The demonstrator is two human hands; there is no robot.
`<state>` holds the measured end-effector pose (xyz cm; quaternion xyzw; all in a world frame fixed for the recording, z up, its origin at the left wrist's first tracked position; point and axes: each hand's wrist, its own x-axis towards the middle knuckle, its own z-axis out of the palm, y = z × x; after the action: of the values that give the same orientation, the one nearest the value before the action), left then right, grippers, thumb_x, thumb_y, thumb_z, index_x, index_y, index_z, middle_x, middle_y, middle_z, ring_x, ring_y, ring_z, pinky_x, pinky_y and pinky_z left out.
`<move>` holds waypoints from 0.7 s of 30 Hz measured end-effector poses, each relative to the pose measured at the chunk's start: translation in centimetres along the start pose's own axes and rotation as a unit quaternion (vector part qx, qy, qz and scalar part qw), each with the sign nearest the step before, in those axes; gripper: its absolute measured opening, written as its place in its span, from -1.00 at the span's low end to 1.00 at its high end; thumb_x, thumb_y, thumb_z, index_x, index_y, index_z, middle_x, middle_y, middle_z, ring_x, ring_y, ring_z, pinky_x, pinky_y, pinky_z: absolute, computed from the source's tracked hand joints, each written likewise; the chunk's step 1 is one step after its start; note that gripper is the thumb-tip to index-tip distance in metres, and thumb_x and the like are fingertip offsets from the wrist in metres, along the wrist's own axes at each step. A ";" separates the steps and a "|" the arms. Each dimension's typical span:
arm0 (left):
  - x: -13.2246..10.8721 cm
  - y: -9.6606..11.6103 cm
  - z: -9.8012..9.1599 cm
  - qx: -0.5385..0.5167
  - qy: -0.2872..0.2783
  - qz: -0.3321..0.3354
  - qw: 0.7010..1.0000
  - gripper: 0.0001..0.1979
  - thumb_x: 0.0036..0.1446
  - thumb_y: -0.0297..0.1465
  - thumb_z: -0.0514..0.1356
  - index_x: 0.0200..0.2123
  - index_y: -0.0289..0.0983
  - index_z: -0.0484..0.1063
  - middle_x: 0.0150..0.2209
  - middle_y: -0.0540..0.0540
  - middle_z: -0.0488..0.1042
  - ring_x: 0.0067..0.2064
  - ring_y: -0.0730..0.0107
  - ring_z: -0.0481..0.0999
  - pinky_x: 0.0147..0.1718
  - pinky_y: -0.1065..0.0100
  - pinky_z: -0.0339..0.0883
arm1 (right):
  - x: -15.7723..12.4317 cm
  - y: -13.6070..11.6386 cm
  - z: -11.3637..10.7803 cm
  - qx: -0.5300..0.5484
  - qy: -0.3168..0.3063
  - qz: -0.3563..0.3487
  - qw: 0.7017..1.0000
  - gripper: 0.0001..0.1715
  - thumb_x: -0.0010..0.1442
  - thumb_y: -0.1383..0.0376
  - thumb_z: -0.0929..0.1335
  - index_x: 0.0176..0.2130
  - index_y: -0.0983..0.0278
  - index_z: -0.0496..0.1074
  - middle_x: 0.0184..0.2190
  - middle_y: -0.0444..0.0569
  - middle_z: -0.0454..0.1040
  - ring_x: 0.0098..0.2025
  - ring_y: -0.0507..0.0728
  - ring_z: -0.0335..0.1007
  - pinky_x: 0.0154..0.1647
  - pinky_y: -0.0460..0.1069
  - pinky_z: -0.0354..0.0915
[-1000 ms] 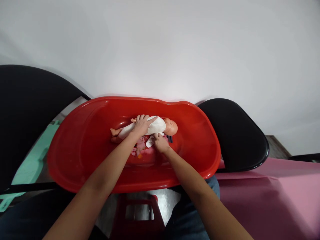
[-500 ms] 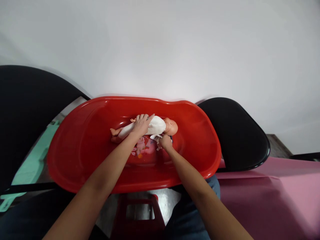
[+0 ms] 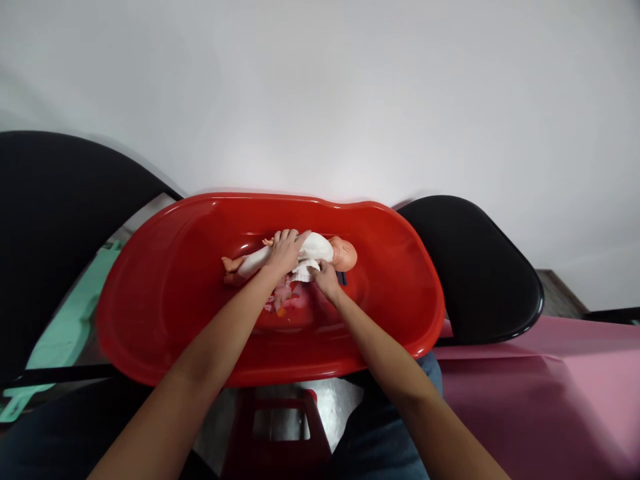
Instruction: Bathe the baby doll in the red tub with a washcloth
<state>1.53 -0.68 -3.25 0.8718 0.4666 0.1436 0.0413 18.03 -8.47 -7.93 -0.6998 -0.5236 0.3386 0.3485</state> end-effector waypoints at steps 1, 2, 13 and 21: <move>0.0 0.0 0.0 0.000 0.000 0.001 1.000 -0.32 0.39 -0.40 0.20 0.53 -0.15 0.23 0.20 -0.33 0.42 0.19 -0.10 0.33 0.22 -0.02 0.14 | 0.2 -0.3 -0.5 0.037 0.018 -0.009 0.999 -0.71 0.24 0.17 0.35 -0.11 0.28 0.49 -0.24 -0.01 0.62 -0.27 0.11 0.52 -0.14 0.00 0.52; 0.0 0.0 0.0 0.002 0.001 0.002 1.000 -0.33 0.39 -0.42 0.18 0.53 -0.15 0.23 0.20 -0.33 0.42 0.19 -0.10 0.33 0.22 -0.01 0.14 | 0.5 -0.7 -1.2 0.075 0.044 -0.016 0.996 -0.69 0.24 0.16 0.35 -0.10 0.29 0.48 -0.22 0.01 0.62 -0.25 0.12 0.51 -0.13 0.01 0.51; 0.0 -0.1 0.2 0.006 -0.005 -0.007 1.000 -0.31 0.39 -0.40 0.23 0.53 -0.15 0.22 0.21 -0.31 0.41 0.19 -0.10 0.32 0.23 0.00 0.13 | 0.8 -1.4 -3.9 0.053 0.226 -0.115 0.966 -0.59 0.27 0.28 0.26 0.00 0.31 0.56 0.04 0.16 0.57 0.11 0.23 0.46 0.29 0.16 0.34; 0.1 -0.3 0.4 -0.001 -0.010 -0.019 1.000 -0.28 0.37 -0.38 0.27 0.53 -0.13 0.21 0.22 -0.31 0.40 0.19 -0.11 0.34 0.18 0.02 0.15 | 0.3 0.6 -1.1 -0.035 0.143 -0.188 0.971 -0.55 0.17 0.27 0.40 0.06 0.27 0.39 0.03 0.11 0.48 0.07 0.24 0.36 0.23 0.15 0.31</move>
<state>1.42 -0.37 -3.65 0.8642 0.4824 0.1343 0.0493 19.31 -8.41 -7.95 -0.6420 -0.6020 0.1443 0.4524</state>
